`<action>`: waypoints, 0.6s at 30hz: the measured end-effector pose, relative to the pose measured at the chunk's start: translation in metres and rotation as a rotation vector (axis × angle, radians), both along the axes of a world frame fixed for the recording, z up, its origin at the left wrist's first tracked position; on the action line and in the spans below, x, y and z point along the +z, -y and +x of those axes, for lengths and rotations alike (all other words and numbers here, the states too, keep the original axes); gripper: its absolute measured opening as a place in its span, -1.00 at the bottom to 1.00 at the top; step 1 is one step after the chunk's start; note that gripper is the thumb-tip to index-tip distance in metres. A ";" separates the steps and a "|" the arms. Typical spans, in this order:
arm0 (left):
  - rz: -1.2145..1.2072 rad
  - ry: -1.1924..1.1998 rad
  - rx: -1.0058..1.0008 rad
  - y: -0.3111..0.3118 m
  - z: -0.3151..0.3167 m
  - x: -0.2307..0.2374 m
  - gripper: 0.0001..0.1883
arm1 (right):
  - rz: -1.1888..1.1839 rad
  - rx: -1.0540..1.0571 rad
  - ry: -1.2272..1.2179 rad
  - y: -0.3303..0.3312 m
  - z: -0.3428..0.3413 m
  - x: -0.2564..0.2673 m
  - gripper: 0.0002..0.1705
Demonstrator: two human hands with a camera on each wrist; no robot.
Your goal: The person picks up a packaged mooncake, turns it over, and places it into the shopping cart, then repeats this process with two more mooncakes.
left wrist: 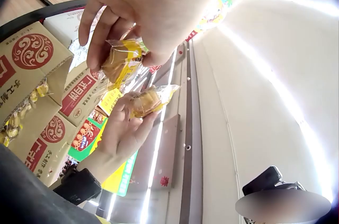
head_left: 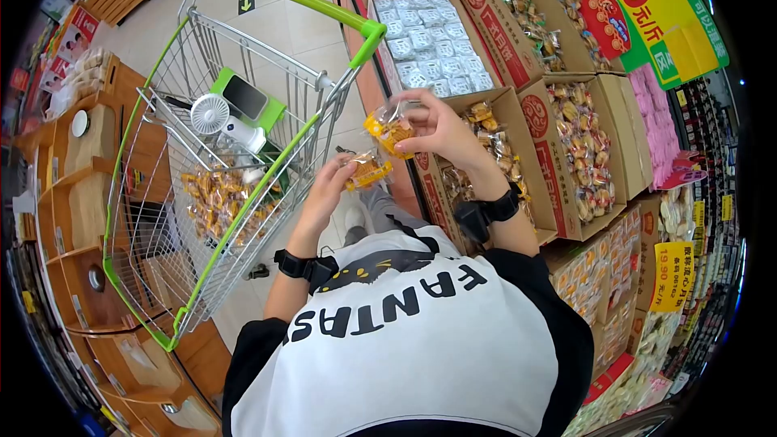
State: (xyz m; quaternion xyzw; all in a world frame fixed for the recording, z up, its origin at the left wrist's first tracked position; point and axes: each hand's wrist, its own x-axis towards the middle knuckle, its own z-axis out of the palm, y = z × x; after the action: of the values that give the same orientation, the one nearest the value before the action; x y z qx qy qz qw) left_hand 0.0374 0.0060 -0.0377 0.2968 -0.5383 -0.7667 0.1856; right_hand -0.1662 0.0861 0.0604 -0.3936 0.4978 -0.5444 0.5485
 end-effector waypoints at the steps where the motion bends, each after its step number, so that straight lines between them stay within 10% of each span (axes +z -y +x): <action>1: 0.045 -0.002 -0.008 -0.001 0.000 0.003 -0.70 | 0.001 0.004 0.000 0.001 0.001 -0.001 -0.17; 6: 0.092 -0.016 -0.022 -0.004 0.000 0.015 -0.70 | -0.170 0.177 -0.299 0.005 0.011 -0.001 -0.53; 18: 0.083 -0.004 0.067 -0.002 0.005 0.021 -0.55 | -0.155 0.230 -0.597 0.011 0.035 -0.005 -0.58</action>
State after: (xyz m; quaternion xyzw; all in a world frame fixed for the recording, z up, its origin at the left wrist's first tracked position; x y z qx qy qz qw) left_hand 0.0427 0.0079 -0.0170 0.3205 -0.4953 -0.7824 0.1997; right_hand -0.1312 0.0747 0.0557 -0.6299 0.5460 -0.3757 0.4050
